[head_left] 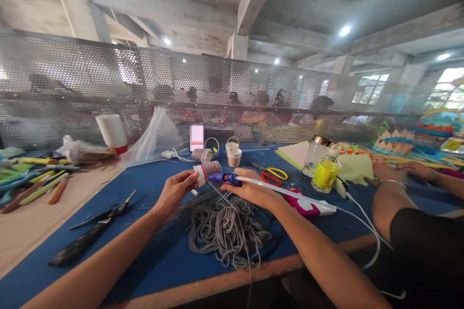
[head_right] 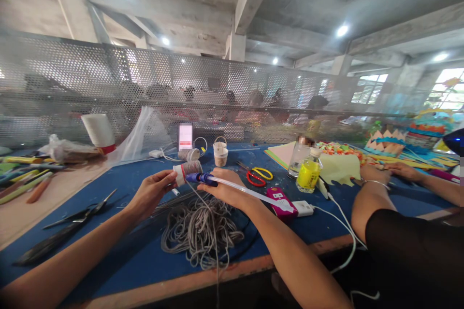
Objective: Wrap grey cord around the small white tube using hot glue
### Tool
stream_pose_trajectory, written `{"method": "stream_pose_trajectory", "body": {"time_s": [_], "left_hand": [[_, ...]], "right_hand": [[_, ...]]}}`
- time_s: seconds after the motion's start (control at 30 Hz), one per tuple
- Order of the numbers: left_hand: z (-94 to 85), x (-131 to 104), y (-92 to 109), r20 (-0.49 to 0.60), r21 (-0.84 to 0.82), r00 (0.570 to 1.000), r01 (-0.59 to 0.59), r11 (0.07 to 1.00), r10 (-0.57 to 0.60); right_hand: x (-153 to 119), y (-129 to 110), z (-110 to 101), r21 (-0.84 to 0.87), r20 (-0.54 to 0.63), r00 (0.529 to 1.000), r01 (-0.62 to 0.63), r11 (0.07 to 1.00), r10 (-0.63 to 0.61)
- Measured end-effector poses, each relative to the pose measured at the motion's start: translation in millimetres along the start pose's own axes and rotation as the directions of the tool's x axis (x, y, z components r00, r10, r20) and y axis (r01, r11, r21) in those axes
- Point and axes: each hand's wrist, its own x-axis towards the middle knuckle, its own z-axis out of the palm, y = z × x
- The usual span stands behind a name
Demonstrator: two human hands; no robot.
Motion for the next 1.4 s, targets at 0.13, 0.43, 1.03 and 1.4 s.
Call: {"method": "stream_pose_trajectory", "body": {"time_s": [0.13, 0.43, 1.03, 1.4], "left_hand": [[-0.5, -0.2, -0.8, 0.004, -0.005, 1.0, 0.0, 1.0, 0.0], [-2.4, 1.1, -2.4, 0.028, -0.044, 0.999, 0.024, 0.999, -0.023], [-6.1, 4.6, -6.8, 0.052, -0.187, 0.991, 0.129, 0.974, -0.121], [-3.5, 2.4, -3.7, 0.058, -0.226, 0.991, 0.133, 0.965, -0.123]], "right_hand": [[-0.6, 0.0, -1.2, 0.024, 0.016, 1.0, -0.004, 1.0, 0.004], [-0.2, 1.4, 0.1, 0.035, 0.024, 1.0, -0.004, 0.999, 0.003], [0.2, 0.7, -2.0, 0.326, 0.053, 0.998, -0.053, 0.944, 0.037], [6.1, 4.4, -3.4, 0.53, 0.05, 0.969, -0.231, 0.816, 0.242]]}}
